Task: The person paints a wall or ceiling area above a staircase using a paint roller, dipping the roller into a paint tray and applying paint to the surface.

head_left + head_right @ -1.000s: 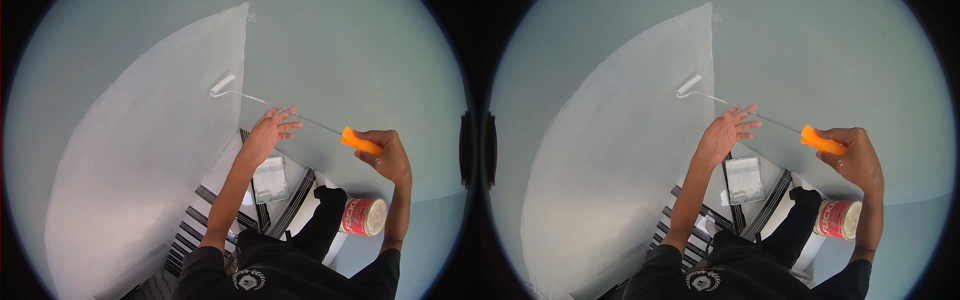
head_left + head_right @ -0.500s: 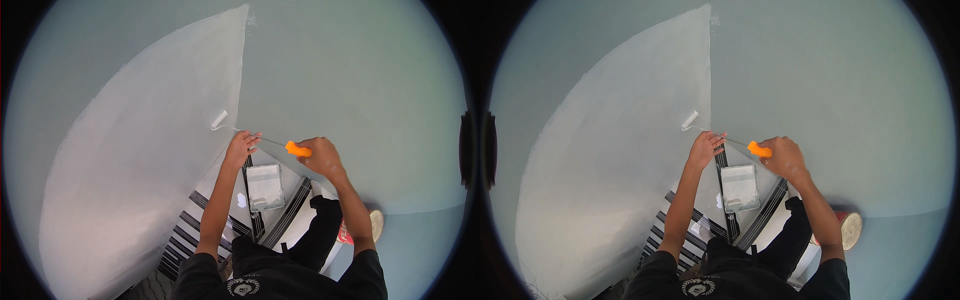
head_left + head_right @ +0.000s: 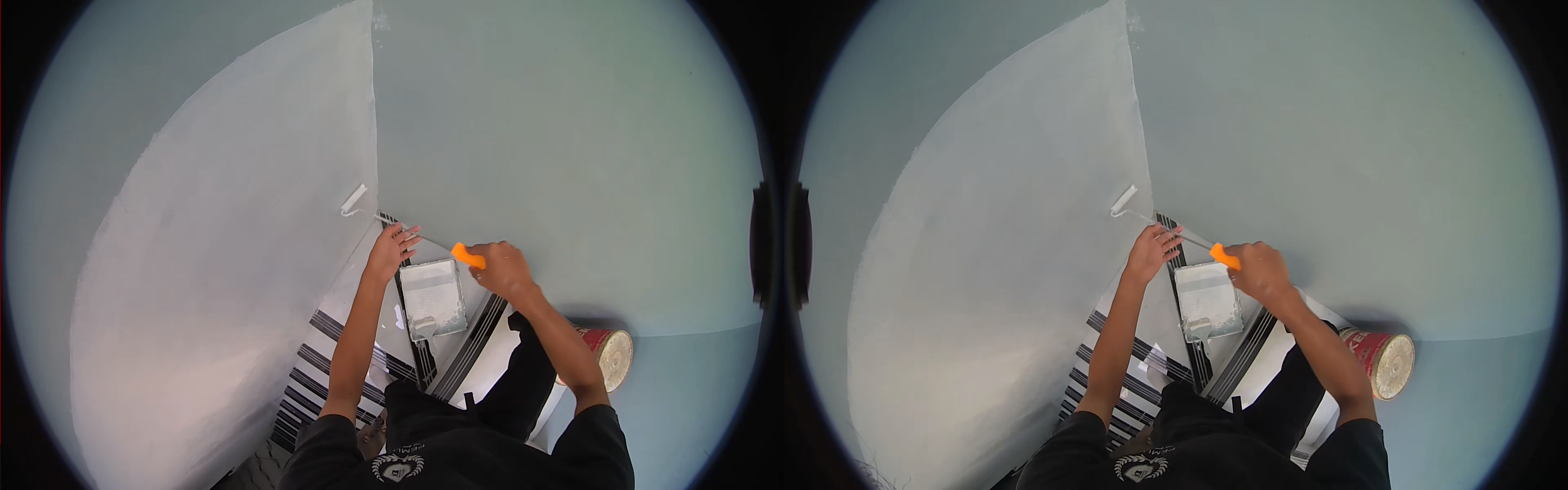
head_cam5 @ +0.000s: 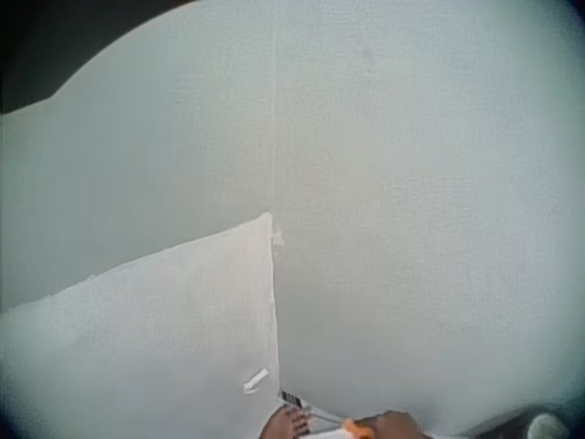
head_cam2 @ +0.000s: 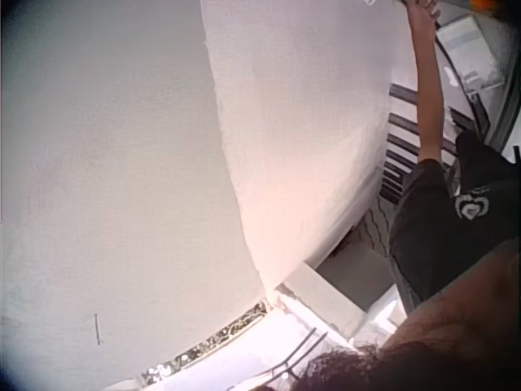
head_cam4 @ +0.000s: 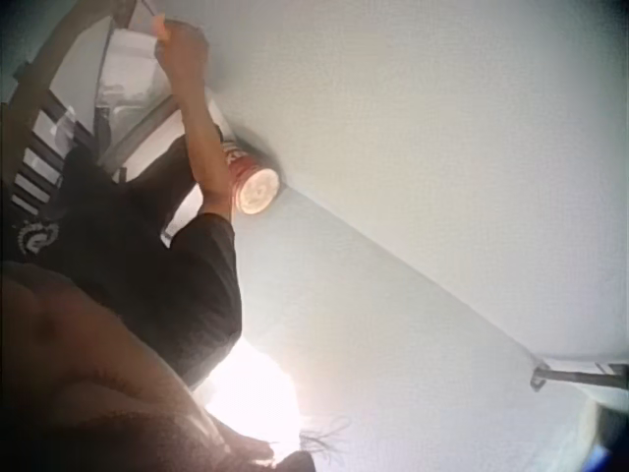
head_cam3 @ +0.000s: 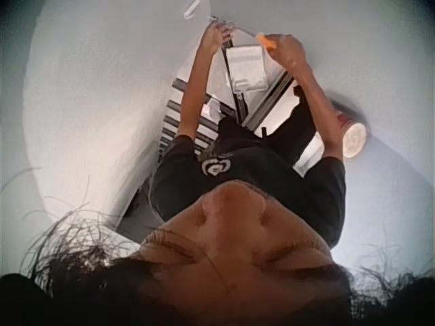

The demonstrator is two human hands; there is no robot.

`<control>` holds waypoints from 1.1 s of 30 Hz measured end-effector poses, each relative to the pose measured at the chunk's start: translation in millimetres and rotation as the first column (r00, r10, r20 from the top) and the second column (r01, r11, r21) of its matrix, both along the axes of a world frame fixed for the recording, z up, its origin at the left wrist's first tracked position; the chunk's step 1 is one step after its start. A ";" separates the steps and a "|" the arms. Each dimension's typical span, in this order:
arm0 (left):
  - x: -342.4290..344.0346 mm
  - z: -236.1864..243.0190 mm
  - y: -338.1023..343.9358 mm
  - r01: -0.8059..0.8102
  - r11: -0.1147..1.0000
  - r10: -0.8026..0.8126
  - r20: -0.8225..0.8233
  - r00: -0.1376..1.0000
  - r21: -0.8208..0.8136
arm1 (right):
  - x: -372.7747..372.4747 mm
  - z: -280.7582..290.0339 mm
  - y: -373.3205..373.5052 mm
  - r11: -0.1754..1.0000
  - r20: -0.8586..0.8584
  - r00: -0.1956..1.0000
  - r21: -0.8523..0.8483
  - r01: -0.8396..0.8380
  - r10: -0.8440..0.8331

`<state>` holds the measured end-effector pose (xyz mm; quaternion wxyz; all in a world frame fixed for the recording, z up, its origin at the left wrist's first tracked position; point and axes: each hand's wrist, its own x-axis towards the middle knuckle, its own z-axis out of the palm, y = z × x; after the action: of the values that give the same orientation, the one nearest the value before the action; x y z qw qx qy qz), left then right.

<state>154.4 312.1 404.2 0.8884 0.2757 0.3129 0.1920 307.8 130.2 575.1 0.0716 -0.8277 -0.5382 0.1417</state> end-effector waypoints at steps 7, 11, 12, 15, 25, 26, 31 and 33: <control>15.1 211.2 -30.1 -0.096 0.943 -0.015 0.328 0.945 0.319 | 21.4 193.9 -53.1 0.939 -0.155 0.987 0.330 0.094 -0.044; 24.1 210.5 -12.2 -0.153 0.907 -0.014 0.392 0.920 0.392 | 25.5 217.0 -29.2 0.954 -0.139 0.988 0.282 0.103 -0.066; 24.6 203.1 -7.4 -0.154 0.907 -0.013 0.393 0.919 0.391 | 28.1 211.2 -22.0 0.954 -0.138 0.988 0.282 0.102 -0.065; 21.5 157.2 7.3 -0.138 0.936 0.019 0.346 0.938 0.325 | 35.5 162.2 2.5 0.967 -0.106 0.993 0.253 -0.024 0.052; 39.5 -118.7 74.8 -0.179 0.971 0.162 -0.112 0.980 -0.158 | 39.6 -105.4 107.3 0.993 -0.021 0.995 -0.067 -0.101 0.100; 43.3 -138.2 76.9 -0.240 0.939 0.210 -0.141 0.967 -0.245 | 38.9 -132.4 116.3 0.989 0.002 0.993 -0.090 -0.120 0.121; 24.8 -180.7 81.1 -0.257 0.927 0.208 -0.196 0.958 -0.274 | 7.2 -177.3 128.7 0.980 -0.023 0.991 -0.149 -0.136 0.134; 26.3 -164.9 60.5 -0.203 0.944 0.170 -0.144 0.975 -0.260 | 16.0 -162.5 101.9 0.982 -0.039 0.994 -0.151 -0.111 0.107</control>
<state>180.7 372.6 239.3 0.8753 0.1306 0.4139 0.2132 323.8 232.2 412.6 0.0083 -0.7978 -0.5691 0.1991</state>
